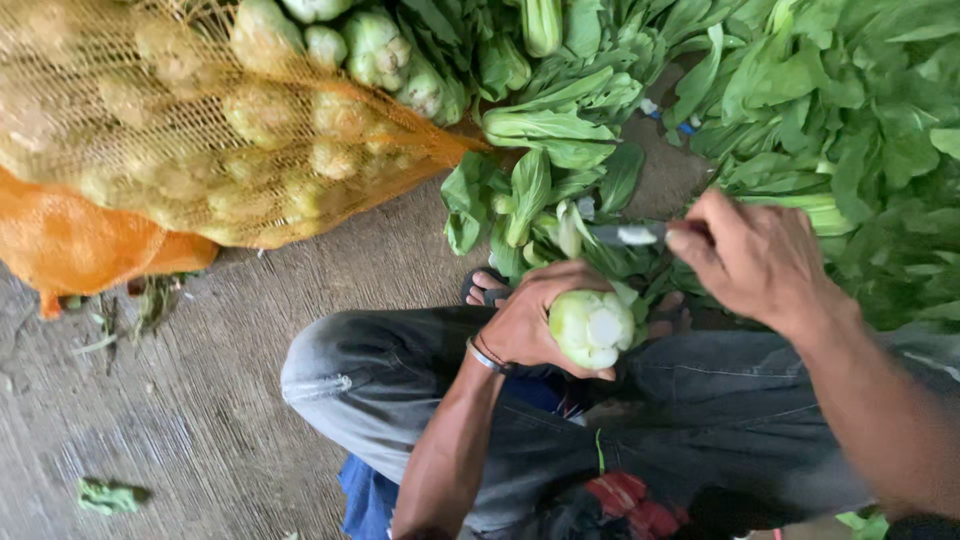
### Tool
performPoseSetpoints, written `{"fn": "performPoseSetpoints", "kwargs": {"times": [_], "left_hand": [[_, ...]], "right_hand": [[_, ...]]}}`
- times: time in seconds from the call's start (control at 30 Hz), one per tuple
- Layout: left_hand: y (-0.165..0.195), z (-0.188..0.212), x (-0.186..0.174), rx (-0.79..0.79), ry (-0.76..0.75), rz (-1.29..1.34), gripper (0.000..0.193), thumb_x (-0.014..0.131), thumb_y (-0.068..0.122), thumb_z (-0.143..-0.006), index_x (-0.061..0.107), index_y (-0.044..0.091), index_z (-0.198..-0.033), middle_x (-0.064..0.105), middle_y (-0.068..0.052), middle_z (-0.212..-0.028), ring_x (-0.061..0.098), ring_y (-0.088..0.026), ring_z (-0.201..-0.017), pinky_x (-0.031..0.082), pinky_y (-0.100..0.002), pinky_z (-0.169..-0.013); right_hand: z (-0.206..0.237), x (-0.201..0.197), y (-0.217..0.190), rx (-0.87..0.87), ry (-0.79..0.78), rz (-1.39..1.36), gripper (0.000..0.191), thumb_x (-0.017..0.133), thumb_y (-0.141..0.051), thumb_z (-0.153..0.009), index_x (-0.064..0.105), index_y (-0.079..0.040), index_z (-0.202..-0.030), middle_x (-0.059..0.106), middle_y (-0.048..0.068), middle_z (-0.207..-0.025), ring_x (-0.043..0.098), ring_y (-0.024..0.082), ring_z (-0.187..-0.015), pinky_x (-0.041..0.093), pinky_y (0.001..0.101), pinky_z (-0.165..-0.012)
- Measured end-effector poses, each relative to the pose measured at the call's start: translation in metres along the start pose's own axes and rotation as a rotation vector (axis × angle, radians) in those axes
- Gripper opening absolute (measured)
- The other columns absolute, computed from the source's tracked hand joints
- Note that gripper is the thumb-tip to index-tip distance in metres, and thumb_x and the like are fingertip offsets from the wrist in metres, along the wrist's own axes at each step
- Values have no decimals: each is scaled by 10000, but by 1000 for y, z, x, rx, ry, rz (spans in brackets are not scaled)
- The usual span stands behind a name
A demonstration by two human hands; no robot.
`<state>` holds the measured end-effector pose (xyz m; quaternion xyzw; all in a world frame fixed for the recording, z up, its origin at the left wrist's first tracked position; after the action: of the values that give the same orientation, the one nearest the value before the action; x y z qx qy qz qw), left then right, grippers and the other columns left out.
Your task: The person sits on the floor among piles of leafy green vegetables and uses a small knife to trim the root ends off bok choy heads one at a time, placing trimmed heads aside and discarding cut root pieces on the floor.
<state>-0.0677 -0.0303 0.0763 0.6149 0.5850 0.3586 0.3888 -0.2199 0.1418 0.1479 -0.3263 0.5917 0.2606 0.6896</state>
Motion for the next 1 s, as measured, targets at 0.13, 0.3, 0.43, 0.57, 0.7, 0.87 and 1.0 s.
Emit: {"fn": "performPoseSetpoints", "kwargs": {"times": [0.13, 0.3, 0.43, 0.57, 0.7, 0.87, 1.0], "left_hand": [[-11, 5, 3, -61, 46, 0, 699, 993, 309, -614, 673, 33, -1171, 675, -93, -1196, 671, -242, -1092, 544, -351, -983], [-83, 16, 15, -487, 486, 304, 637, 791, 333, -884, 532, 7, -1366, 652, -73, -1243, 606, -173, -1103, 496, -318, -982], [-142, 33, 29, -737, 403, 145, 677, 607, 366, -999, 373, -45, -1483, 573, -154, -1419, 526, -234, -1293, 388, -306, -1091], [-182, 53, 42, -917, 164, -158, 631, 472, 417, -1076, 400, -28, -1516, 473, -223, -1542, 423, -278, -1448, 308, -326, -1179], [-157, 39, 69, -353, -256, -709, 467, 404, 266, -1113, 469, 26, -1508, 406, -264, -1641, 376, -337, -1504, 284, -371, -1228], [-123, 21, 70, -517, -148, 48, 534, 490, 335, -1068, 519, -16, -1470, 553, -204, -1533, 476, -289, -1447, 319, -383, -1184], [-120, 11, 59, -645, -28, -97, 591, 648, 336, -956, 545, -13, -1422, 641, -194, -1394, 617, -254, -1276, 459, -356, -1078]], "right_hand": [[9, 26, 38, -65, 229, -299, 382, 534, -446, -1102, 590, -81, -1006, 592, 63, -692, 582, 227, -613, 450, 381, -554], [36, 154, 17, 470, -127, -1451, 699, 566, -714, -827, 697, -127, -1182, 405, -40, -601, 312, 39, -421, 271, 252, -313], [32, 209, -16, 571, -98, -1504, 459, 707, -438, -932, 599, -124, -1250, 709, -14, -1125, 681, 94, -994, 558, 298, -851], [56, 248, -34, 970, -234, -2103, 395, 663, -398, -961, 696, -96, -1214, 734, 78, -1063, 691, 186, -883, 563, 367, -793], [65, 257, -19, 856, -193, -2510, 350, 657, -368, -981, 668, -110, -1217, 728, 63, -1082, 712, 192, -915, 597, 369, -838], [88, 246, 50, 1041, 88, -2387, 455, 698, -449, -874, 693, -101, -1167, 748, 99, -1072, 723, 267, -914, 606, 471, -791], [126, 174, 149, 1101, 412, -2228, 509, 688, -522, -822, 719, -122, -1136, 757, 114, -1041, 704, 338, -926, 544, 586, -758]]}}
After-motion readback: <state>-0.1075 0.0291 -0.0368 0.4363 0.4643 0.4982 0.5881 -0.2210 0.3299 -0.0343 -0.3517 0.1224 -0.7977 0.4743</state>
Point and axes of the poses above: each hand's wrist, its own z-axis away from the middle knuckle, its own x-axis out of the palm, y = z × x, the point moved 5 cm from there along -z, towards the middle knuckle
